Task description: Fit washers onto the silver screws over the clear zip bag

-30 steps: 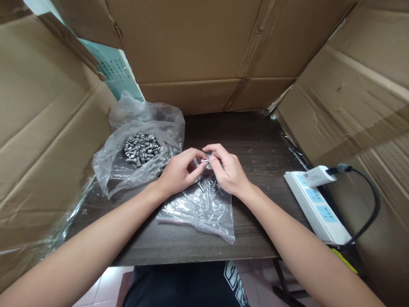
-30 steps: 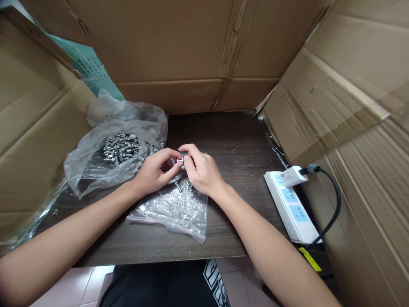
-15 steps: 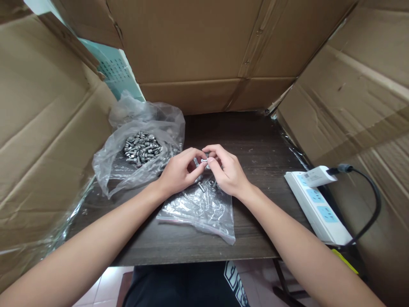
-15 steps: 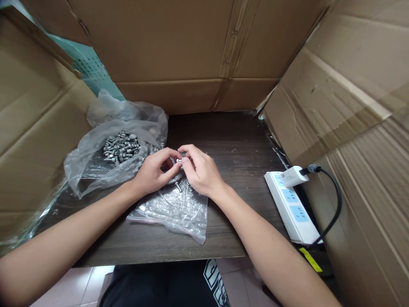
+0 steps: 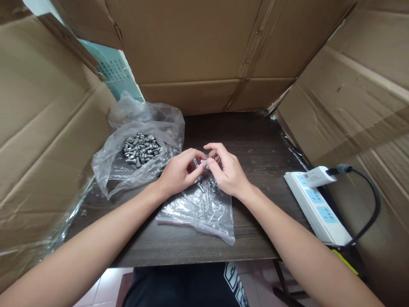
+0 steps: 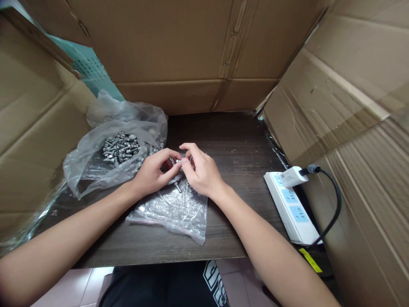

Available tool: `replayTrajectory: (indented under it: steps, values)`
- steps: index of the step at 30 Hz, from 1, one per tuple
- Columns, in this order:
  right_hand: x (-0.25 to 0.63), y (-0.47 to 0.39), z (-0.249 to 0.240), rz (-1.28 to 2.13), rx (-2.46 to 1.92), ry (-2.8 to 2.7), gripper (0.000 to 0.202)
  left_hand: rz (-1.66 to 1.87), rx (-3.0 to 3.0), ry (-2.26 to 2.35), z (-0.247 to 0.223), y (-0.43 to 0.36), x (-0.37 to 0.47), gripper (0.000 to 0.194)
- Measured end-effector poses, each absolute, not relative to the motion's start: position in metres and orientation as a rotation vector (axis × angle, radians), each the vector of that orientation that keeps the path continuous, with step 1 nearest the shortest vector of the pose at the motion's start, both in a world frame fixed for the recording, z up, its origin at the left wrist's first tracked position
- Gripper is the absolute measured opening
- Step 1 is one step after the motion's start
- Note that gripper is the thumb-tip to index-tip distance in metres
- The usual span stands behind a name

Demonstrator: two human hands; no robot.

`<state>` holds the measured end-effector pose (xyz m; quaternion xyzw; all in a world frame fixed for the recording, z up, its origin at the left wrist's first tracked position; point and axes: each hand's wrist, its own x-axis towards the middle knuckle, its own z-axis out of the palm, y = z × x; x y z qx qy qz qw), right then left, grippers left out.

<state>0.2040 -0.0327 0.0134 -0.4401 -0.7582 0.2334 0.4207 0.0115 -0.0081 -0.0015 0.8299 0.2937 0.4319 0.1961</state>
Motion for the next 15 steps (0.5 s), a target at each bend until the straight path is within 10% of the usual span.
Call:
replayTrajectory:
  steps: [15]
  values:
    - [0.2039, -0.0332, 0.0126, 0.603, -1.142, -1.935, 0.029, 1.218, 2.339, 0.82, -0.0021, -0.0079, 0.012, 0.007]
